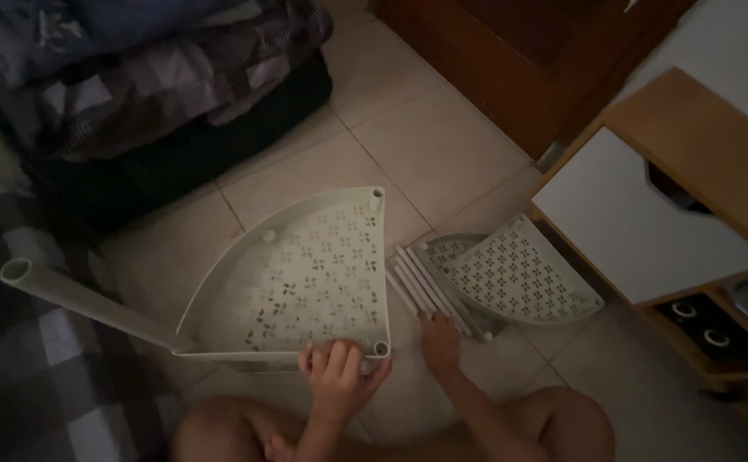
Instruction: The person assembles a white corner shelving unit by inserting vertical poles into perforated triangular shelves and stacking them. They then attach a top shelf with hooks to complete the structure.
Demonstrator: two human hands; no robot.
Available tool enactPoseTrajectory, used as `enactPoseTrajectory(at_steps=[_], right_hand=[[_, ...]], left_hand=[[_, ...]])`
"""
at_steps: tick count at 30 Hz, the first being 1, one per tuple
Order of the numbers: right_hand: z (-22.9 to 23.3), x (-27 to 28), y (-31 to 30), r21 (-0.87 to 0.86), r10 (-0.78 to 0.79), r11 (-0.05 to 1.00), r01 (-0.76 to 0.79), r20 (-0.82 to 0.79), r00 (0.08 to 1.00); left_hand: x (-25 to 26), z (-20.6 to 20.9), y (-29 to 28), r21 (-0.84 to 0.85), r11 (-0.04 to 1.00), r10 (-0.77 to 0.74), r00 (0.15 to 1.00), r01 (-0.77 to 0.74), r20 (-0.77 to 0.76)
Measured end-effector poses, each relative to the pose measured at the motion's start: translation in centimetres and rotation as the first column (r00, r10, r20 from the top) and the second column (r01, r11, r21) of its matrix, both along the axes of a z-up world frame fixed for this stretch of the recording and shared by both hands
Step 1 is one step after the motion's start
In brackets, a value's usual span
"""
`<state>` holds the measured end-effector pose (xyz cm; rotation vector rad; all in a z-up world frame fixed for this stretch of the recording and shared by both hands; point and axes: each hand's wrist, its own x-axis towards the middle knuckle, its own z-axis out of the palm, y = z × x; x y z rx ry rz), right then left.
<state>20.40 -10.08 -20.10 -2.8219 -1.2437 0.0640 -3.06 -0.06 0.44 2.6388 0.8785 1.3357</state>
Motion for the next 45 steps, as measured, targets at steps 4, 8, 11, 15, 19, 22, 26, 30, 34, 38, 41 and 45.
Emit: enactPoseTrajectory(at_steps=[4, 8, 11, 15, 19, 22, 26, 30, 34, 38, 41, 45], right_hand=[[1.1, 0.5, -0.4, 0.056, 0.086, 0.995, -0.085, -0.006, 0.996], [1.8, 0.0, -0.7, 0.073, 0.029, 0.997, -0.024, -0.080, 0.996], [3.5, -0.9, -1.1, 0.065, 0.068, 0.996, -0.062, -0.094, 0.993], [6.3, -1.8, -1.1, 0.263, 0.115, 0.963, -0.057, -0.209, 0.971], [9.3, -1.1, -0.2, 0.496, 0.130, 0.866, 0.067, -0.352, 0.927], [12.7, 0.3, 0.2, 0.487, 0.052, 0.847, 0.215, -0.478, 0.877], [19.9, 0.5, 0.9, 0.696, 0.046, 0.625, 0.353, -0.485, 0.874], [27.3, -4.2, 5.1, 0.832, 0.116, 0.516, 0.205, -0.305, 0.945], [32.0, -14.5, 10.7, 0.904, 0.629, 0.402, -0.146, -0.158, 0.761], [33.8, -26.5, 13.2, 0.859, 0.814, 0.512, 0.021, -0.493, 0.307], [34.1, -30.3, 12.3, 0.807, 0.669, 0.585, 0.079, -0.535, 0.515], [33.0, -30.1, 11.3, 0.867, 0.669, 0.475, 0.150, -0.466, 0.579]], left_hand=[[0.3, 0.2, 0.4, 0.048, 0.998, -0.030, 0.999, 0.029, 0.021], [1.4, 0.6, 0.1, -0.032, 0.998, -0.052, 0.997, 0.050, -0.052], [3.3, 1.6, -0.1, -0.094, 0.994, -0.058, 0.996, 0.052, -0.065], [4.5, 3.0, -0.8, -0.206, 0.971, -0.148, 0.980, 0.119, -0.134], [2.5, 3.4, -1.4, -0.138, 0.977, -0.159, 0.987, 0.160, 0.016], [-0.9, 2.4, -2.1, -0.065, 0.996, -0.051, 0.986, 0.062, 0.160], [-6.4, 0.9, -0.1, -0.069, 0.993, 0.117, 0.903, -0.097, 0.414], [-9.4, 1.6, 2.5, -0.342, 0.933, 0.272, 0.846, -0.115, 0.458], [-10.5, 4.4, 4.8, -0.455, 0.890, 0.196, 0.889, 0.016, 0.415], [-10.8, 6.9, 3.9, -0.704, 0.690, 0.249, 0.859, 0.166, 0.447], [-11.2, 7.8, 1.9, -0.736, 0.642, 0.284, 0.825, 0.216, 0.489], [-12.6, 7.3, 0.5, -0.690, 0.723, 0.231, 0.953, -0.034, 0.196]])
